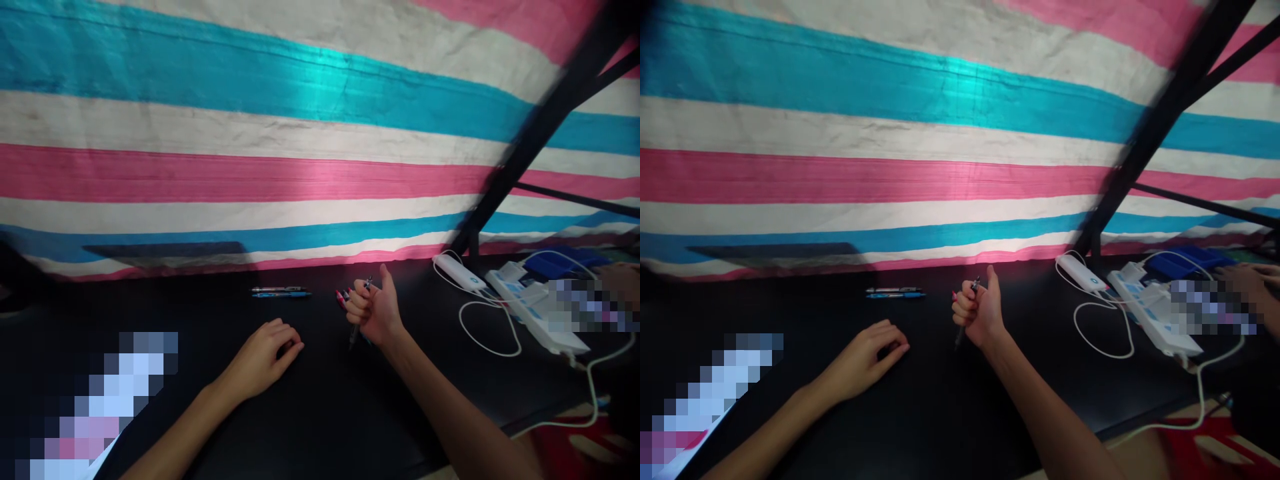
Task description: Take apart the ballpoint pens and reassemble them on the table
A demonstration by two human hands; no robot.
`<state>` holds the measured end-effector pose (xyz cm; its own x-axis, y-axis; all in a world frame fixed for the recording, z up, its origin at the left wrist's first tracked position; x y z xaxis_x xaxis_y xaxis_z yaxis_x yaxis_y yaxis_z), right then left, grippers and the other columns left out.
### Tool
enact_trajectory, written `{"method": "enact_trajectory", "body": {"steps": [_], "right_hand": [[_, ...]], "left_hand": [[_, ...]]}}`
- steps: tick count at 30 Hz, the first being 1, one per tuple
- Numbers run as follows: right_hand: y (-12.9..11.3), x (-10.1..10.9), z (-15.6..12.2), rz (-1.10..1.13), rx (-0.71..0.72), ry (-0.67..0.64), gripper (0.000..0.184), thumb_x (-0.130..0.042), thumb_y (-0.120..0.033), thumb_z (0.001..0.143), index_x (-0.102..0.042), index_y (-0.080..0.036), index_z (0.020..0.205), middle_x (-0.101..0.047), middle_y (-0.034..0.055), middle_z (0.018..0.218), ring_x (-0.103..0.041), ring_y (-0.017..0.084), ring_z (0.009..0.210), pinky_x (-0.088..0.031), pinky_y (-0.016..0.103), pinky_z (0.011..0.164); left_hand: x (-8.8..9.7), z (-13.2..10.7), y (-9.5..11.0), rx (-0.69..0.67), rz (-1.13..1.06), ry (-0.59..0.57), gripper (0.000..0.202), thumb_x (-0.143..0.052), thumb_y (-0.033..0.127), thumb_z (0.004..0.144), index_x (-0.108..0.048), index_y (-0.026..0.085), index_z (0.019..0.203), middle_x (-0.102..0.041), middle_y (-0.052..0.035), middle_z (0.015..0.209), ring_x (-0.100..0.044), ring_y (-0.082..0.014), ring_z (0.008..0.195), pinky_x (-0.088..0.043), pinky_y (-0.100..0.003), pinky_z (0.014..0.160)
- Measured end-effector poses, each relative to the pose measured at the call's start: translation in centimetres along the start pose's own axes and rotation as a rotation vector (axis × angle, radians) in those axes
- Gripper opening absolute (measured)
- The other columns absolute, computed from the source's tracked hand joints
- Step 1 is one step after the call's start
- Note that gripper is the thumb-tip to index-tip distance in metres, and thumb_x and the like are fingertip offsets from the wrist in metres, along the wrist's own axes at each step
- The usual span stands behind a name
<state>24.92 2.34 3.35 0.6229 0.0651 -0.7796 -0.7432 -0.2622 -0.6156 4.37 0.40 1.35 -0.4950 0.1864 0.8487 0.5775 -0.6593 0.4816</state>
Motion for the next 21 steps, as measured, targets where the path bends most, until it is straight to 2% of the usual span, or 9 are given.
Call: {"method": "enact_trajectory", "body": {"steps": [6, 9, 11, 13, 16, 21], "right_hand": [[-0.4, 0.2, 0.4, -0.044, 0.008, 0.007, 0.054, -0.037, -0.067, 0.082, -0.037, -0.02, 0.055, -0.02, -0.0085, 0.045, -0.014, 0.006, 0.038, -0.013, 0.018, 0.035], [-1.4, 0.6, 0.7, -0.104, 0.097, 0.12, 0.037, -0.041, -0.05, 0.083, -0.049, -0.018, 0.066, -0.031, -0.0065, 0.049, -0.024, 0.007, 0.038, -0.019, 0.019, 0.035], [-2.5, 1.3, 1.0, -0.151, 0.214, 0.234, 0.022, -0.045, -0.036, 0.078, -0.055, -0.017, 0.077, -0.041, -0.0038, 0.057, -0.036, 0.009, 0.043, -0.029, 0.02, 0.039], [-3.5, 2.5, 1.3, -0.233, 0.351, 0.358, 0.02, -0.048, -0.026, 0.069, -0.058, -0.016, 0.084, -0.047, -0.0018, 0.066, -0.045, 0.01, 0.052, -0.037, 0.021, 0.045], [-4.6, 4.2, 1.7, -0.524, 0.497, 0.47, 0.028, -0.053, -0.018, 0.06, -0.06, -0.016, 0.087, -0.049, -0.0022, 0.069, -0.048, 0.009, 0.055, -0.037, 0.02, 0.047], [-4.8, 5.6, 1.8, -1.009, 0.489, 0.476, 0.039, -0.059, -0.023, 0.066, -0.06, -0.014, 0.104, -0.053, -0.0011, 0.07, -0.051, 0.012, 0.05, -0.04, 0.024, 0.046]], "left_hand": [[0.2, -0.1, 0.2, -0.014, 0.017, 0.023, 0.021, -0.043, 0.03, 0.092, -0.061, 0.021, 0.084, -0.059, -0.0021, 0.076, -0.052, -0.0182, 0.077, -0.042, -0.031, 0.072], [0.5, -0.1, -0.2, -0.002, 0.049, 0.126, 0.018, -0.046, 0.029, 0.09, -0.061, 0.022, 0.097, -0.06, -0.0048, 0.095, -0.054, -0.0201, 0.091, -0.044, -0.034, 0.081], [0.8, -0.1, -0.8, 0.025, 0.091, 0.208, 0.023, -0.047, 0.029, 0.089, -0.058, 0.023, 0.109, -0.058, -0.0069, 0.11, -0.052, -0.0222, 0.103, -0.044, -0.037, 0.088], [1.1, 0.0, -1.8, 0.061, 0.162, 0.26, 0.029, -0.048, 0.03, 0.089, -0.056, 0.024, 0.116, -0.053, -0.0082, 0.123, -0.048, -0.0249, 0.112, -0.043, -0.041, 0.092], [1.7, 0.3, -3.4, 0.156, 0.287, 0.305, 0.036, -0.048, 0.033, 0.088, -0.053, 0.025, 0.122, -0.047, -0.0091, 0.134, -0.041, -0.0299, 0.123, -0.042, -0.047, 0.093], [1.6, 0.4, -5.4, 0.277, 0.362, 0.289, 0.04, -0.045, 0.034, 0.089, -0.049, 0.025, 0.128, -0.044, -0.0089, 0.14, -0.037, -0.0301, 0.129, -0.039, -0.05, 0.094]]}}
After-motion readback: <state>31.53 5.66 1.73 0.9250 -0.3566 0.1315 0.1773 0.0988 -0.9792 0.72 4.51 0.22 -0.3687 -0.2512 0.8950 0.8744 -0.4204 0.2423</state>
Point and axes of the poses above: each hand's wrist, its own z-axis towards the middle knuckle, its own x-axis out of the back of the hand, y = z × x, the point moved 4 cm from there along z, towards the middle knuckle
